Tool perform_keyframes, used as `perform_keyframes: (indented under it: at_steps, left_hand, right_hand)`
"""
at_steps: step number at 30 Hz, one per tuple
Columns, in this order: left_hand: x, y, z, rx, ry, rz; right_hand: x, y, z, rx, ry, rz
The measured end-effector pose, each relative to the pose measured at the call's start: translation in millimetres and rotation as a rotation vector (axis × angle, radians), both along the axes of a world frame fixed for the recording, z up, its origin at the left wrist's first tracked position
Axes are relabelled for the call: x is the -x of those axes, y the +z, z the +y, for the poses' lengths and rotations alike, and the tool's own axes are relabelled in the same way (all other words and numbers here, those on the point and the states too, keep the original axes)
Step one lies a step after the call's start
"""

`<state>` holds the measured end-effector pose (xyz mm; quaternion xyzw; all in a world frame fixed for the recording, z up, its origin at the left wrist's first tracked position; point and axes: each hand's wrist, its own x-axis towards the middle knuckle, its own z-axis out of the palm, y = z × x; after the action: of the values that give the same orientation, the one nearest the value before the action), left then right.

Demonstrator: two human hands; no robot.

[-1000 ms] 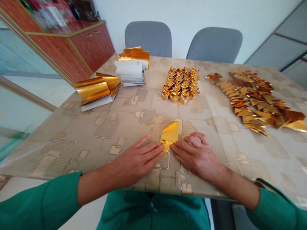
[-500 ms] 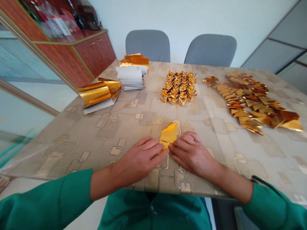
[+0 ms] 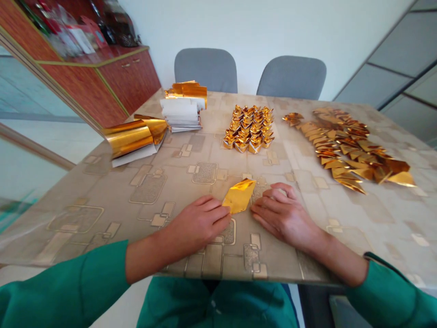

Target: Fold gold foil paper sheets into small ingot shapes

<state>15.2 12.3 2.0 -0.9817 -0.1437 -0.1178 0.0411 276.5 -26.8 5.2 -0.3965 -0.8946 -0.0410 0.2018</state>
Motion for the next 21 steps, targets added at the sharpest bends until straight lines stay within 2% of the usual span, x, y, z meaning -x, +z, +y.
perform_keyframes:
  at_steps: [3,7,11,16,21]
  left_hand:
    - [4,4.7,17,-0.013,-0.030,0.026]
    - [6,8.0,30,0.019,-0.059,0.059]
    - [4,4.6,28,0.050,-0.019,0.063]
    - [1,-4.4,22,0.093,0.104,-0.056]
    - [-8,-9.1,26,0.256,0.283,-0.092]
  right_hand:
    - [-3,9,11,0.036,-0.071,0.140]
    - [4,6,27,0.135,-0.116,0.303]
    - [11,-3,32,0.245,-0.031,0.188]
    - [13,-8,35,0.267,-0.053,0.120]
    - [21,-13,44,0.339,-0.224,0.160]
